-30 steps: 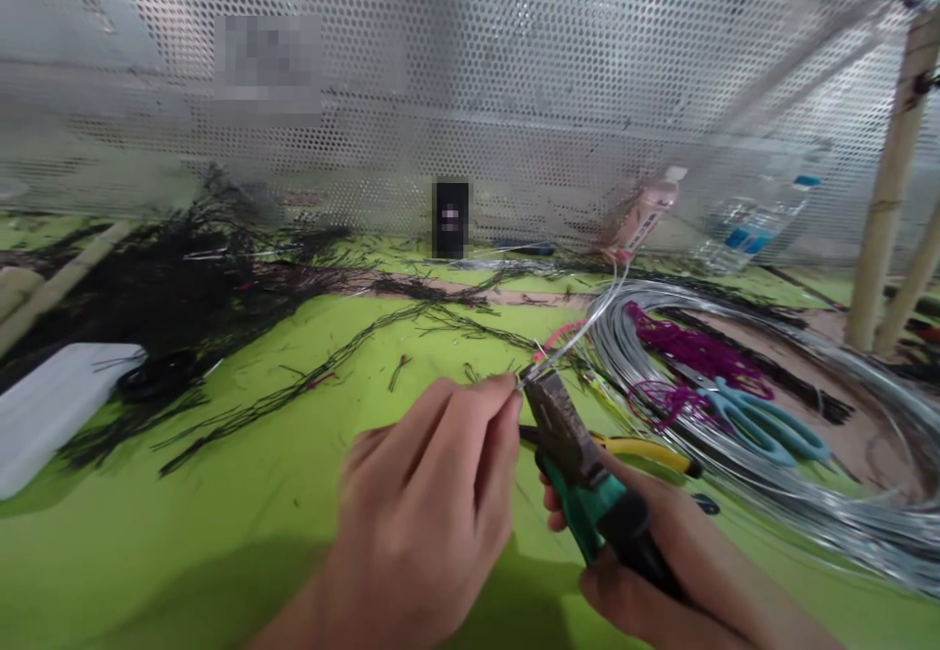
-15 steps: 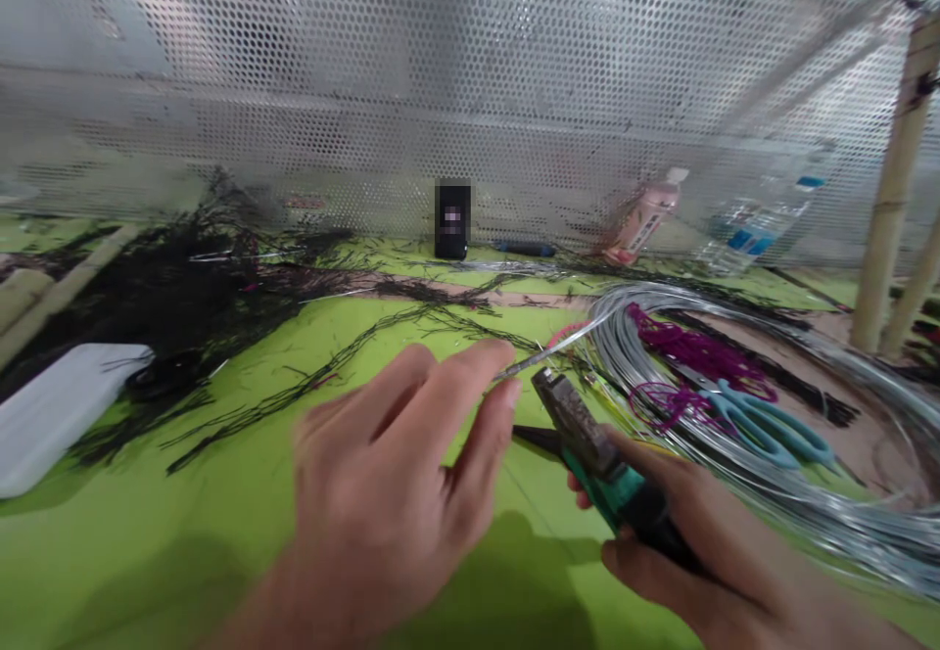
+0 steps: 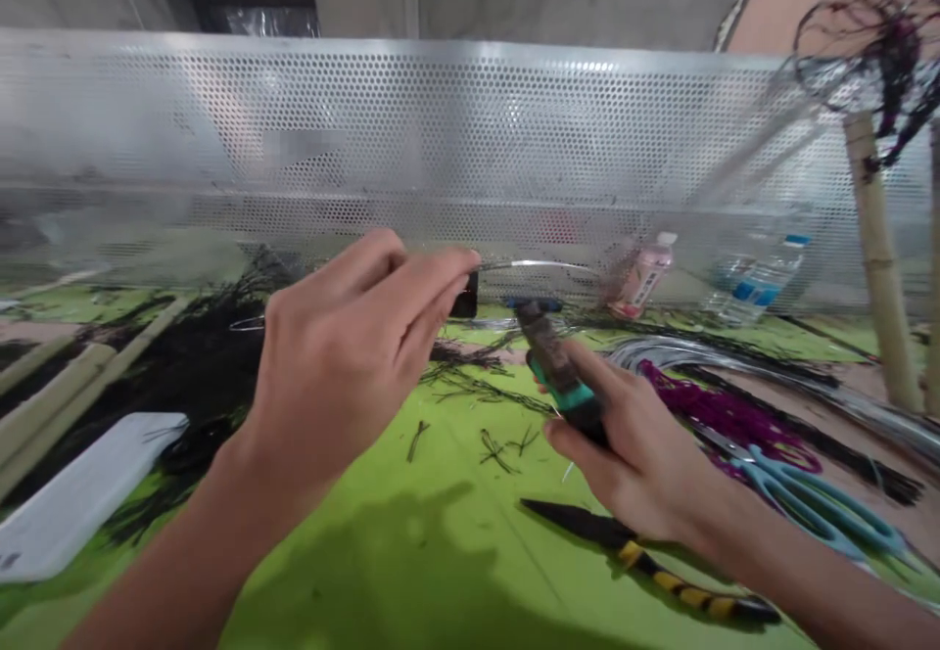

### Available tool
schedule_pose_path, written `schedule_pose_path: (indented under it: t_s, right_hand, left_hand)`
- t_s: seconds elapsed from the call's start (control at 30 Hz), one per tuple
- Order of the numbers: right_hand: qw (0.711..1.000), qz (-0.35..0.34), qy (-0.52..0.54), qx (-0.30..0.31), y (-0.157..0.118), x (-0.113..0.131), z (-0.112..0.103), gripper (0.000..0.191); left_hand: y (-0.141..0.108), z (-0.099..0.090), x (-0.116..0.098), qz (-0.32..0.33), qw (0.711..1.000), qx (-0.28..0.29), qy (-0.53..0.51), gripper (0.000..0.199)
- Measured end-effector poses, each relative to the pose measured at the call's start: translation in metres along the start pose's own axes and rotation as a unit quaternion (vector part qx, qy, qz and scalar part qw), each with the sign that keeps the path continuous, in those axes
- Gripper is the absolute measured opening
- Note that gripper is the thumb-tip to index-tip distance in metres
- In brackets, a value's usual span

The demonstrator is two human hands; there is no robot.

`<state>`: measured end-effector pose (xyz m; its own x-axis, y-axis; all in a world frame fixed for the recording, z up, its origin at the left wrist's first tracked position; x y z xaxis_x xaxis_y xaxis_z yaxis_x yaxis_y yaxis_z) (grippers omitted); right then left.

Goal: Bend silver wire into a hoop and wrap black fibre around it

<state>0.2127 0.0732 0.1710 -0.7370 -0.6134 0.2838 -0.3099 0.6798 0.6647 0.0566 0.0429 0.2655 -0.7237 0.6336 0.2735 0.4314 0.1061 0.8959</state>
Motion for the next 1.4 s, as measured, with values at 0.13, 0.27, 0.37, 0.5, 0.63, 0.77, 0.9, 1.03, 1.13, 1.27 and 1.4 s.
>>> schedule_pose_path:
  t_s: [0.13,0.27,0.37,0.5,0.63,0.77,0.9,1.03,1.13,1.27,1.4]
  right_hand:
    - [0.995,-0.061,0.025,-0.078,0.029,-0.005,0.021,0.030]
    - [0.983,-0.097,0.068,-0.138,0.058,-0.015,0.047,0.035]
    - [0.969,-0.137,0.105,-0.177,0.079,-0.015,0.057,0.039]
    - [0.948,-0.194,0.139,-0.213,0.102,-0.008,0.059,0.042]
    - [0.931,-0.227,0.166,-0.234,0.118,-0.002,0.061,0.039]
    - [0.921,-0.241,0.179,-0.249,0.127,0.000,0.064,0.039]
    - [0.910,-0.269,0.183,-0.257,0.130,0.002,0.067,0.038]
    - [0.904,-0.279,0.188,-0.265,0.133,0.000,0.069,0.042]
    - [0.901,-0.289,0.186,-0.266,0.136,0.000,0.071,0.041]
    - [0.896,-0.303,0.180,-0.270,0.141,-0.002,0.075,0.039]
    - [0.896,-0.302,0.178,-0.273,0.145,-0.006,0.081,0.040]
  left_hand:
    - [0.003,-0.005,0.008,-0.024,0.999,0.000,-0.030,0.013]
    - [0.002,-0.010,0.010,-0.041,0.998,0.009,-0.040,0.009]
    - [0.001,-0.010,0.015,-0.059,0.997,0.012,-0.037,0.008]
    - [0.000,-0.008,0.021,-0.077,0.996,0.017,-0.039,0.008]
    - [-0.003,-0.006,0.028,-0.099,0.993,0.027,-0.059,0.010]
    - [-0.006,-0.004,0.032,-0.120,0.990,0.031,-0.068,0.010]
    - [-0.007,-0.001,0.035,-0.134,0.988,0.030,-0.069,0.005]
    - [-0.007,0.002,0.037,-0.146,0.986,0.038,-0.074,0.003]
    - [-0.007,0.003,0.037,-0.144,0.986,0.037,-0.070,0.005]
    - [-0.008,0.006,0.038,-0.142,0.987,0.038,-0.071,0.008]
    - [-0.008,0.009,0.036,-0.122,0.988,0.041,-0.080,0.009]
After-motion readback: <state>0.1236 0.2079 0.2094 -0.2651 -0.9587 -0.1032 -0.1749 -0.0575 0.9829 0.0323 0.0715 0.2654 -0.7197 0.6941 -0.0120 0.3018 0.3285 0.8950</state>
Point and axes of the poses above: each hand's wrist, its own y-axis towards the middle knuckle, its own z-axis out of the palm, x = y × z, the point moved 10 cm from there along y, towards the middle knuckle, and after that the axes turned 1 degree about -x, right-handed, at the moved point
